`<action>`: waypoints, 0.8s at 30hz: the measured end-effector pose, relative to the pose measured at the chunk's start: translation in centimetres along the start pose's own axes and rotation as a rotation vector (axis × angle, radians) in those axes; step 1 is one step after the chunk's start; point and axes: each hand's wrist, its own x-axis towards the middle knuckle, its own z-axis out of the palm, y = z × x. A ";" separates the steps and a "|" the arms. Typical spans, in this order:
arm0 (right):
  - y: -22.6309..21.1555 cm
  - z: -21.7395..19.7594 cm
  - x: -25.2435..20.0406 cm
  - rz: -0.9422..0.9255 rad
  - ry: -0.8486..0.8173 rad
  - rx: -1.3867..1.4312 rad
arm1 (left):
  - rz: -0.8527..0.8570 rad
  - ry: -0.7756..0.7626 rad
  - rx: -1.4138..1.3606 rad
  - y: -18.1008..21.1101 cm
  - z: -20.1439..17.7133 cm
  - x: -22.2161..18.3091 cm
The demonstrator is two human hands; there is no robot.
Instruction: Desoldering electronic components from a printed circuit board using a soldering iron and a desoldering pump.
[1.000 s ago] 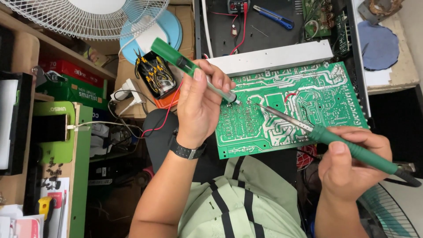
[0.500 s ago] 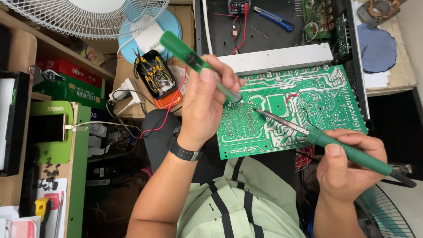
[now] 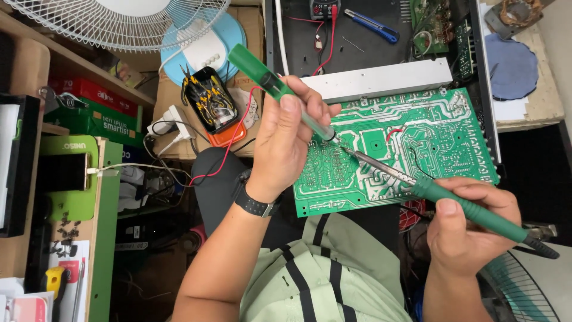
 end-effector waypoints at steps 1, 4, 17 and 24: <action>0.0 0.0 0.0 0.000 -0.001 0.000 | 0.000 0.001 0.000 0.0 0.1 0.0; 0.1 0.0 0.0 -0.007 -0.006 0.000 | 0.008 0.000 -0.008 0.0 0.0 0.0; 0.0 0.2 0.0 -0.043 -0.014 -0.031 | 0.036 0.015 -0.033 0.3 0.2 0.1; 0.3 -0.1 -0.2 -0.021 -0.007 -0.011 | 0.029 0.017 -0.044 0.3 0.2 0.1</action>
